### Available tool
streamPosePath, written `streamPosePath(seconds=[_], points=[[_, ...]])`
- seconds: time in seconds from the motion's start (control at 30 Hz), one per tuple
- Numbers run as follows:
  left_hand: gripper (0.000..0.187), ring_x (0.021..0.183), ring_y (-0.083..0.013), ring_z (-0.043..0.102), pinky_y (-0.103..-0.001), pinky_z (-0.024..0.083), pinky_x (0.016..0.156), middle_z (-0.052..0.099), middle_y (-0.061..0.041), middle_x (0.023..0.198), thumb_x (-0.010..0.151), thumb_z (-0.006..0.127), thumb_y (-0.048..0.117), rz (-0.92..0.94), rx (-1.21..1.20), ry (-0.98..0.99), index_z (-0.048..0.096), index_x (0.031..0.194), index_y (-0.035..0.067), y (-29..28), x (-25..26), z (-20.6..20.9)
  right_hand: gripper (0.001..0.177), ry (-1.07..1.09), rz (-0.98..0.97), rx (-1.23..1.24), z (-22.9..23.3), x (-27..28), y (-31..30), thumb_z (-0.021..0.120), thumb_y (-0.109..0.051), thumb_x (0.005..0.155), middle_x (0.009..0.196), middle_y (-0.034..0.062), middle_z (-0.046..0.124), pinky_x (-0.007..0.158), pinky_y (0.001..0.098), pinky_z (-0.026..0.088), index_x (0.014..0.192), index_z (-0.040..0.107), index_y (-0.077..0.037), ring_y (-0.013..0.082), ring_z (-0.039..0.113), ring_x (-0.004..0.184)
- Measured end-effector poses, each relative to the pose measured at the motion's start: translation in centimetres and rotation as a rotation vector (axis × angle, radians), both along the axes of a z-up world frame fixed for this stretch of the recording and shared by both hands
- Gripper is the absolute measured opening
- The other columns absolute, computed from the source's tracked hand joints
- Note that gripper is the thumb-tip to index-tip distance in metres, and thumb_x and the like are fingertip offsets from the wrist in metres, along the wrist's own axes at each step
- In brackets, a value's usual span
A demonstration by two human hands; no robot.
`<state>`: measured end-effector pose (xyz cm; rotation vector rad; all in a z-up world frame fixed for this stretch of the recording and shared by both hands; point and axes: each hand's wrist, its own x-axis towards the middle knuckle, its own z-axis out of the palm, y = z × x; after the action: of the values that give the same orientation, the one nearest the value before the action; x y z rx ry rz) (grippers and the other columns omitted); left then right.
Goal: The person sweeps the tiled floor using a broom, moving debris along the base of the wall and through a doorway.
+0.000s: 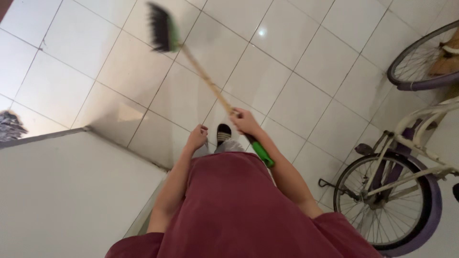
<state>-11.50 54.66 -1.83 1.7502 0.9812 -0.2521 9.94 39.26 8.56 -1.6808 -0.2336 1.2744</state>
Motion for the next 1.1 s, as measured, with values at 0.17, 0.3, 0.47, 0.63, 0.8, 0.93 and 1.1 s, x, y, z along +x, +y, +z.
streamPosePath(seconds=[0.17,0.3,0.47,0.63,0.8,0.93,1.1], points=[[0.028,0.099,-0.0316,0.072,-0.042,0.055,0.090,0.076,-0.016,0.104,0.092,0.063,0.021,0.062,-0.029,0.023,0.068,0.114,0.005,1.5,-1.0,0.2,0.024,-0.464,-0.094,-0.316,1.3,8.6,-7.6,0.060,-0.015,0.097,0.061,0.0043,0.060,0.042,0.0337,0.047,0.116,0.067,-0.003,0.0148,0.056,0.044],[0.029,0.098,-0.0286,0.073,-0.040,0.054,0.090,0.077,-0.013,0.101,0.092,0.062,0.023,0.109,-0.049,-0.007,0.069,0.116,0.007,2.9,-2.2,0.3,0.030,-0.553,-0.101,-0.477,0.1,12.7,-8.6,0.059,-0.007,0.089,0.066,0.0098,0.064,0.042,0.0408,0.054,0.118,0.061,0.000,0.0220,0.062,0.046],[0.028,0.094,-0.0291,0.073,-0.041,0.055,0.085,0.076,-0.013,0.099,0.094,0.062,0.024,0.039,-0.071,0.055,0.068,0.114,0.006,6.9,-1.6,-0.2,0.019,-0.498,-0.011,-0.578,-5.8,9.9,-4.3,0.060,-0.013,0.094,0.064,0.0162,0.069,0.053,0.0402,0.060,0.092,0.067,0.004,0.0285,0.072,0.056],[0.024,0.094,-0.0290,0.075,-0.040,0.058,0.084,0.074,-0.015,0.101,0.090,0.060,0.016,-0.012,-0.120,-0.144,0.062,0.108,0.000,13.9,0.4,0.0,0.027,-0.454,0.153,-0.304,-7.1,-2.6,8.1,0.068,-0.016,0.082,0.078,0.0182,0.073,0.062,0.0422,0.058,0.106,0.069,-0.004,0.0276,0.069,0.064],[0.025,0.098,-0.0313,0.072,-0.042,0.055,0.088,0.075,-0.019,0.101,0.093,0.061,0.018,-0.078,-0.003,-0.046,0.067,0.114,0.004,22.8,2.9,-0.7,0.026,0.175,0.077,-0.101,-3.7,-1.1,21.3,0.067,-0.015,0.093,0.068,0.0052,0.058,0.043,0.0306,0.043,0.114,0.070,0.001,0.0133,0.050,0.050],[0.025,0.101,-0.0338,0.070,-0.044,0.054,0.088,0.074,-0.020,0.107,0.094,0.063,0.018,-0.080,0.089,-0.093,0.068,0.114,0.003,28.7,4.1,-1.1,0.035,0.184,0.079,0.021,0.1,-1.1,26.5,0.066,-0.014,0.092,0.066,0.0025,0.059,0.042,0.0254,0.045,0.126,0.064,-0.006,0.0079,0.051,0.049],[0.025,0.096,-0.0308,0.073,-0.043,0.056,0.086,0.076,-0.017,0.102,0.096,0.057,0.017,-0.008,-0.026,-0.047,0.066,0.116,0.005,33.2,4.9,-1.1,0.030,-0.137,0.041,0.020,-0.2,3.6,23.0,0.065,-0.016,0.098,0.070,0.0001,0.059,0.044,0.0254,0.046,0.121,0.070,0.003,0.0065,0.053,0.052]])
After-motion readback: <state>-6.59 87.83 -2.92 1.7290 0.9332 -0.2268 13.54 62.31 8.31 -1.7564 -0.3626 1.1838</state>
